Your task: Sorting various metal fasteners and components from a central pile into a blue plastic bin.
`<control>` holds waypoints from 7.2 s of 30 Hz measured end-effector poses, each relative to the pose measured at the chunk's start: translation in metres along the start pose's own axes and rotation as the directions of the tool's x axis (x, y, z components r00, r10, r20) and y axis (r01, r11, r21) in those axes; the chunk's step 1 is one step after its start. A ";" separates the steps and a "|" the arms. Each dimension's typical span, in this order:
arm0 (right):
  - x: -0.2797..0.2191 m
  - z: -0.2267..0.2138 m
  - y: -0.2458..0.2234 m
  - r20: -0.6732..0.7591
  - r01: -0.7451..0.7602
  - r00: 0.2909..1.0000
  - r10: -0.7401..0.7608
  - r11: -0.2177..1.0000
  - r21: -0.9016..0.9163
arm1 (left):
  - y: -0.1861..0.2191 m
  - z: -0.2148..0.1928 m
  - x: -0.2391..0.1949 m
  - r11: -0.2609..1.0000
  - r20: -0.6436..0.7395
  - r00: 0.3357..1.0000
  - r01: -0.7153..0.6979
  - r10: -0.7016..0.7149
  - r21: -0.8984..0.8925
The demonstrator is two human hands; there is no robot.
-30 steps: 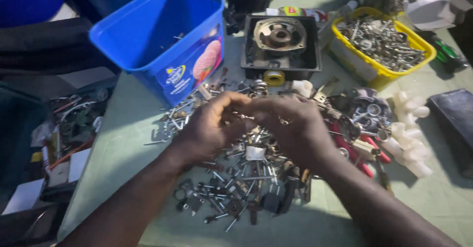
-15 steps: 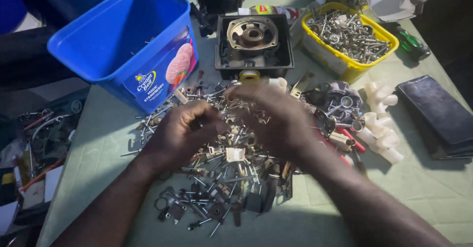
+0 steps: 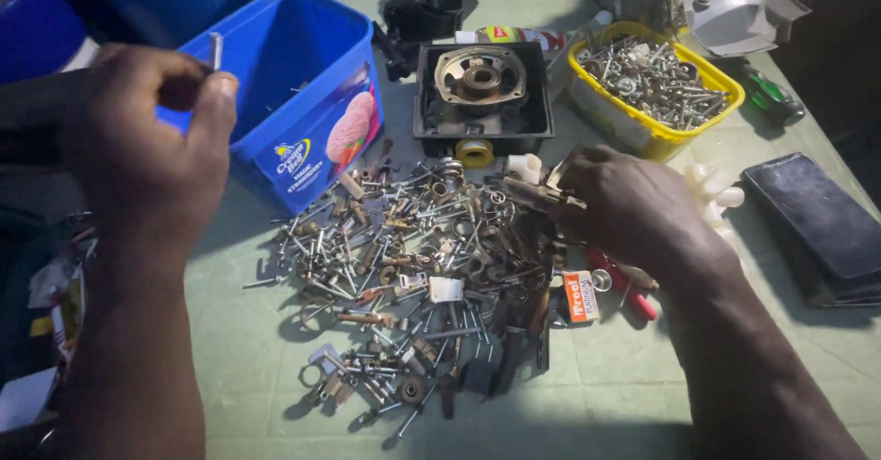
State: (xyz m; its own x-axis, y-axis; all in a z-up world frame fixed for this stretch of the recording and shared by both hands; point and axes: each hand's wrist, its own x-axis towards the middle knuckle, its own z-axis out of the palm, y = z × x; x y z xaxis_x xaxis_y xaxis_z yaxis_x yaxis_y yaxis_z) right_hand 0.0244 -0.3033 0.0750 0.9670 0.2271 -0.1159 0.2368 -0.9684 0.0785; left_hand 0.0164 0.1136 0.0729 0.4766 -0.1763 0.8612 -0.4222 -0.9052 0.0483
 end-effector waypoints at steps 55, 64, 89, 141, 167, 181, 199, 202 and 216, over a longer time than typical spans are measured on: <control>0.024 0.040 -0.024 -0.350 0.345 0.910 -0.221 0.871 0.349 | 0.084 0.126 -0.025 0.851 0.663 0.748 0.338 0.018 -0.403; 0.029 0.057 -0.033 -0.423 0.622 0.770 -0.478 0.708 0.334 | 0.058 0.097 -0.030 0.809 0.708 0.693 0.334 0.138 -0.484; 0.040 0.067 -0.058 -0.291 0.390 0.917 -0.274 0.776 0.496 | 0.078 0.073 -0.022 0.742 0.716 0.686 0.412 0.130 -0.529; -0.003 -0.003 -0.012 0.296 0.117 0.916 -0.271 0.886 0.449 | 0.112 0.138 -0.055 0.724 0.481 0.835 0.157 0.266 -0.672; 0.012 0.020 -0.013 -0.361 0.307 0.920 0.153 0.293 0.906 | 0.159 0.095 -0.038 -0.690 0.758 0.650 0.572 0.052 -0.443; 0.008 0.015 -0.017 -0.351 0.298 0.926 0.140 0.301 0.906 | 0.142 0.094 -0.037 -0.742 0.704 0.707 0.506 0.065 -0.440; 0.003 0.009 -0.028 -0.321 0.235 0.943 0.082 0.516 0.824 | -0.019 0.085 0.110 0.307 0.518 0.545 0.824 -0.659 -0.477; 0.005 0.009 -0.026 -0.329 0.227 0.939 0.103 0.532 0.816 | -0.020 0.096 0.113 0.553 0.650 0.605 0.768 -0.460 -0.323; -0.012 -0.012 -0.032 -0.010 -0.027 0.999 0.050 0.682 0.730 | 0.116 0.081 0.008 0.759 0.688 0.720 0.400 0.086 -0.513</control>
State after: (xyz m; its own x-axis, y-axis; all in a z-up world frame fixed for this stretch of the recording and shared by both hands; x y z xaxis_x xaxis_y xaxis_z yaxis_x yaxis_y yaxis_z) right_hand 0.0064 -0.2735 0.0860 0.9784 0.1797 -0.1018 0.0670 -0.7424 -0.6666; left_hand 0.0333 -0.0243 0.0441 0.8378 -0.4710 0.2762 -0.5257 -0.5594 0.6408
